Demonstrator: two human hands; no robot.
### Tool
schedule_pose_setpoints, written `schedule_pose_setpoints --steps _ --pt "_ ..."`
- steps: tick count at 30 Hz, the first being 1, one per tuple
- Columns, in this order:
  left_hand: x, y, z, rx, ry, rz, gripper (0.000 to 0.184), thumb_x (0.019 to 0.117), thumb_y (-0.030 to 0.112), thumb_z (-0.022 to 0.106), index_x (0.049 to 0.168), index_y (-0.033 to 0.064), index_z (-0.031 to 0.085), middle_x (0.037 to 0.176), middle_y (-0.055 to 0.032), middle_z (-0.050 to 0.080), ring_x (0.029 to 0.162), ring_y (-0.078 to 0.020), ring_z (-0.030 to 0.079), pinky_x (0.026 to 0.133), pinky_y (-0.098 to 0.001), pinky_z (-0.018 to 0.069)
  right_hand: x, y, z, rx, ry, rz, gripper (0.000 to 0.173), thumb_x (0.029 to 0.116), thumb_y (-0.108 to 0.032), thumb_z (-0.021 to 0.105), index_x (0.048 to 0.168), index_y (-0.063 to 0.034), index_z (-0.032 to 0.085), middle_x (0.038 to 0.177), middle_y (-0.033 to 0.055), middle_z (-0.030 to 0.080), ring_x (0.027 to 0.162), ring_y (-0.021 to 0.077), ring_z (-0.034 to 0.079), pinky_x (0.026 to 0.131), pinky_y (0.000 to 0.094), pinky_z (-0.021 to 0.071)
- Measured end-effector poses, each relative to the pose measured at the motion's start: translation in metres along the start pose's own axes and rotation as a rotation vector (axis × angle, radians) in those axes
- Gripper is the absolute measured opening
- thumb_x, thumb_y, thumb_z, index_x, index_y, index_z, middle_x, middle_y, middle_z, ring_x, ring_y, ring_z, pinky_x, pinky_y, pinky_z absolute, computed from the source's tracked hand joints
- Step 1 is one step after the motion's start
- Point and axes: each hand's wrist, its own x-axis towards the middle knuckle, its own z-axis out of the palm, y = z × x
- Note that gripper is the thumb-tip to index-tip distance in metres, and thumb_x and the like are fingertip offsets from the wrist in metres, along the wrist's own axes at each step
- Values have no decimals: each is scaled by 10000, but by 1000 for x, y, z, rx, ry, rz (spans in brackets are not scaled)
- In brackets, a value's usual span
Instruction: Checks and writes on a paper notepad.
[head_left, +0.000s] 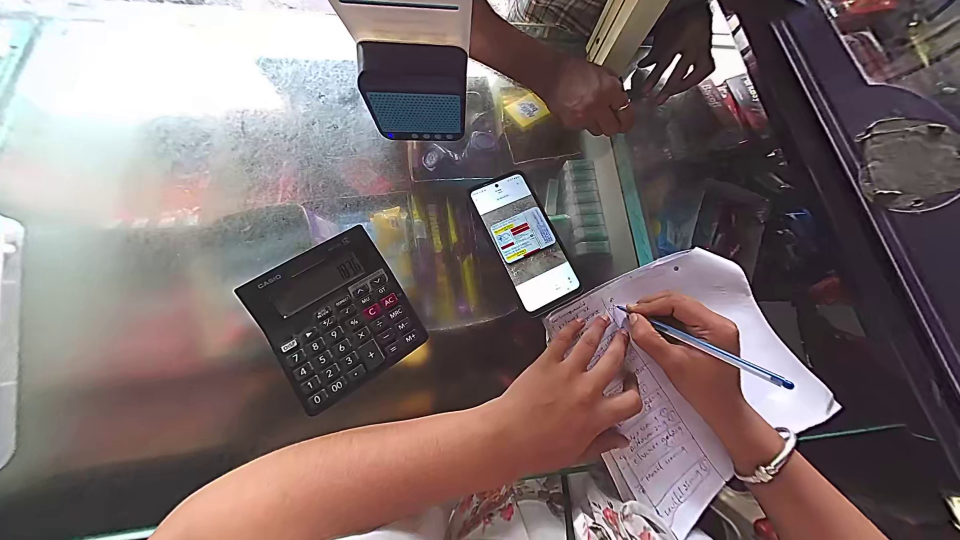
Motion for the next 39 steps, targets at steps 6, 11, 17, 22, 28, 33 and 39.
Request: schedule_pose_setpoints --steps 6,11,17,22,28,33,39 --pt "0 0 2 44 6 1 417 972 515 578 1231 211 696 1479 -217 529 1412 -453 445 1116 -607 387 -1 2 0 -6 20 -10 113 836 -94 675 839 11 715 848 16 704 781 -44 639 693 93 526" --pt "-1 0 3 51 12 -1 426 974 525 564 1238 218 695 1482 -207 529 1408 -449 450 1110 -607 393 0 1 1 -22 19 -6 104 828 -86 680 831 11 716 835 19 695 765 -45 629 681 88 517" --pt "0 0 2 57 2 0 420 974 526 561 1231 222 695 1493 -206 519 1414 -445 445 1110 -603 392 -1 2 0 -30 28 -5 108 829 -90 678 835 12 713 837 17 694 763 -47 626 677 86 516" --pt "0 0 2 63 -1 5 417 977 520 559 1235 221 693 1490 -207 521 1411 -447 447 1111 -601 390 -2 1 0 -61 47 -26 113 824 -91 676 814 15 711 816 25 690 741 -50 617 665 79 503" --pt "0 0 1 62 -4 0 410 971 522 570 1216 220 699 1488 -211 522 1411 -447 447 1107 -602 395 -1 1 0 -43 53 -7 117 837 -94 676 845 12 726 843 19 705 768 -42 637 688 90 523" --pt "0 0 1 64 -13 5 425 973 520 570 1242 215 692 1497 -214 512 1414 -447 444 1111 -600 391 -1 1 0 -51 68 4 106 831 -85 674 838 10 719 837 17 699 756 -44 632 672 88 518" --pt "0 0 1 63 -11 8 422 975 520 572 1240 212 687 1497 -213 510 1418 -443 439 1117 -597 382 -1 0 -1 -63 72 5 115 838 -94 674 840 10 724 837 14 702 763 -50 633 685 85 519"
